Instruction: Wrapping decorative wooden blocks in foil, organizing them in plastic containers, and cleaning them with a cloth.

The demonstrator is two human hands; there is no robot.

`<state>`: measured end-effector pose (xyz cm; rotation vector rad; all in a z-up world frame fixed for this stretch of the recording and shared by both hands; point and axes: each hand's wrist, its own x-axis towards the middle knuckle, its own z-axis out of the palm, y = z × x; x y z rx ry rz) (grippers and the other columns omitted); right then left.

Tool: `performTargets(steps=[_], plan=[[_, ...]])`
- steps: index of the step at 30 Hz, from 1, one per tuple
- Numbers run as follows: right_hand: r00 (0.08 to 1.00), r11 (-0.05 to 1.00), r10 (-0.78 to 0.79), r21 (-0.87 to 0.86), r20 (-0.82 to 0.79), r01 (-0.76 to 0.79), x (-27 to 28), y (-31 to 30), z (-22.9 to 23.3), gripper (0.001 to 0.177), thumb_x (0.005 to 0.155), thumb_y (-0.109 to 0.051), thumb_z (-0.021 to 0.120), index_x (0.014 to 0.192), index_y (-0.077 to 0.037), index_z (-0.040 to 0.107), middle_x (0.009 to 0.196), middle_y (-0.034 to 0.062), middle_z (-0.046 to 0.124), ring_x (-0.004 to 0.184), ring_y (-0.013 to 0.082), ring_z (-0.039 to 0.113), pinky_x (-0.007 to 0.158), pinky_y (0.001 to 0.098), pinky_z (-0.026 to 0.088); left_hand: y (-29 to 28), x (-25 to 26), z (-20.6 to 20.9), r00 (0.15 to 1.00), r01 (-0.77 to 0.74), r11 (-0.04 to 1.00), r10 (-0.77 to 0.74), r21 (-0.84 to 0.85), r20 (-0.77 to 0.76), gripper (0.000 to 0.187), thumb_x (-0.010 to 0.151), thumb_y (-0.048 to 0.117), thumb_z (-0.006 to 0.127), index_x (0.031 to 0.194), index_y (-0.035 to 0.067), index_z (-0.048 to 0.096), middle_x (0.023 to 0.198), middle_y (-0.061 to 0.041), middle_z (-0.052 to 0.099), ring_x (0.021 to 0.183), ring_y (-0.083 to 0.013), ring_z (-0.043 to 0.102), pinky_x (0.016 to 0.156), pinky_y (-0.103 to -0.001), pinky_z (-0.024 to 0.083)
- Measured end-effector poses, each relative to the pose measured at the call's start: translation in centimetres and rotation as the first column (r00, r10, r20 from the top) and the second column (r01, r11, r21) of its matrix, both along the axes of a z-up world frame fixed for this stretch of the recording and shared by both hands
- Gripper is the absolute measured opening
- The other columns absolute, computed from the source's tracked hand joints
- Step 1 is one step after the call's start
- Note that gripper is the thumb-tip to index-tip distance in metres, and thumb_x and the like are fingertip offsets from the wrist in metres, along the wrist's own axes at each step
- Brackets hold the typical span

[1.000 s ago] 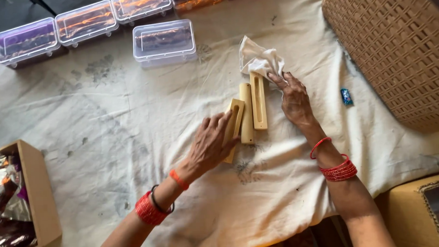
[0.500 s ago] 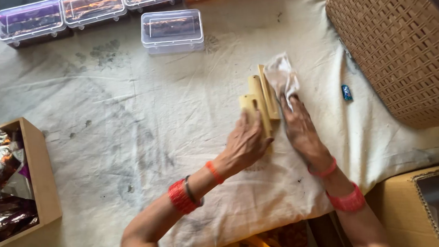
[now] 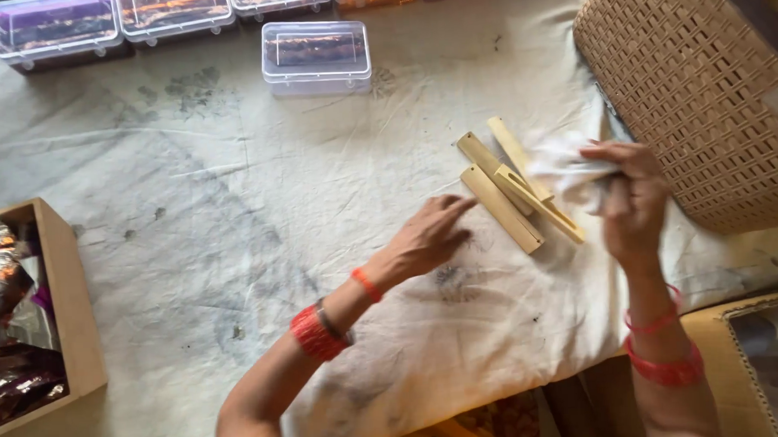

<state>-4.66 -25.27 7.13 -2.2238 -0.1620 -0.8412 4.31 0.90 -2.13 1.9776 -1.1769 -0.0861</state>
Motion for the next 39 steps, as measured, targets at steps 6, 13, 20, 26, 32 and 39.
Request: performTargets(steps=[6,13,20,26,32,39], plan=[[0.906,0.88,0.377,-0.232,-0.191,-0.415,6.5,8.0,-5.1,0.018,0.1,-0.01,0.057,0.115,-0.009,0.067,0.121,0.0136,0.067,0.118,0.0297,0.064,0.099,0.0434,0.061,7.2,1.2,3.6,0.926,-0.341,0.934,0.313,-0.109,-0.21,0.024,0.098,0.013,0.063,0.121,0.008,0.07,0.12,-0.012,0.072,0.09,-0.0236,0.076,0.076,-0.035,0.065],[0.843,0.691,0.516,-0.51,-0.148,-0.513,5.4,13.4,-4.4,0.047,0.09,-0.035,0.063,0.128,-0.009,0.057,0.133,0.0245,0.057,0.127,0.0376,0.049,0.109,0.0551,0.04,4.6,3.7,6.7,0.961,-0.179,0.954,0.116,-0.24,-0.253,0.021,0.097,0.01,0.065,0.118,0.007,0.07,0.107,-0.007,0.077,0.088,-0.0182,0.079,0.073,-0.032,0.068],[0.667,0.603,0.693,-0.288,-0.272,-0.744,7.7,10.4,-10.1,0.066,0.102,-0.041,0.041,0.154,-0.002,0.03,0.158,0.0261,0.036,0.147,0.034,0.031,0.121,0.0468,0.028,-8.4,3.8,-0.9,0.875,0.244,0.964,-0.265,0.104,0.405,0.035,0.093,0.015,0.068,0.128,0.009,0.064,0.125,-0.011,0.066,0.111,-0.0266,0.059,0.092,-0.039,0.054],[0.628,0.552,0.715,-0.302,-0.307,-0.777,8.5,9.9,-9.9,0.07,0.105,-0.041,0.036,0.161,-0.001,0.022,0.164,0.0246,0.032,0.151,0.0322,0.03,0.123,0.0439,0.028,-11.8,3.3,-2.6,0.701,0.118,0.937,-0.312,0.327,0.642,0.049,0.087,0.016,0.07,0.134,0.021,0.06,0.129,-0.011,0.053,0.114,-0.0248,0.053,0.087,-0.036,0.052],[0.705,0.56,0.646,-0.447,-0.292,-0.698,7.4,11.1,-9.0,0.067,0.105,-0.039,0.038,0.16,-0.005,0.022,0.162,0.0208,0.037,0.147,0.0307,0.038,0.12,0.0429,0.035,-11.6,3.4,-3.2,0.731,0.135,0.914,-0.353,0.383,0.584,0.049,0.085,0.018,0.068,0.133,0.019,0.058,0.127,-0.01,0.053,0.111,-0.0252,0.053,0.081,-0.039,0.052],[0.812,0.564,0.53,-0.613,-0.246,-0.554,5.9,11.7,-8.9,0.063,0.106,-0.036,0.04,0.159,-0.008,0.021,0.16,0.0164,0.043,0.143,0.0288,0.048,0.116,0.0418,0.043,-9.7,2.8,0.7,0.811,0.043,0.954,-0.207,0.298,0.547,0.035,0.108,0.024,0.053,0.137,0.003,0.05,0.108,-0.012,0.059,0.095,-0.0235,0.061,0.085,-0.043,0.053]])
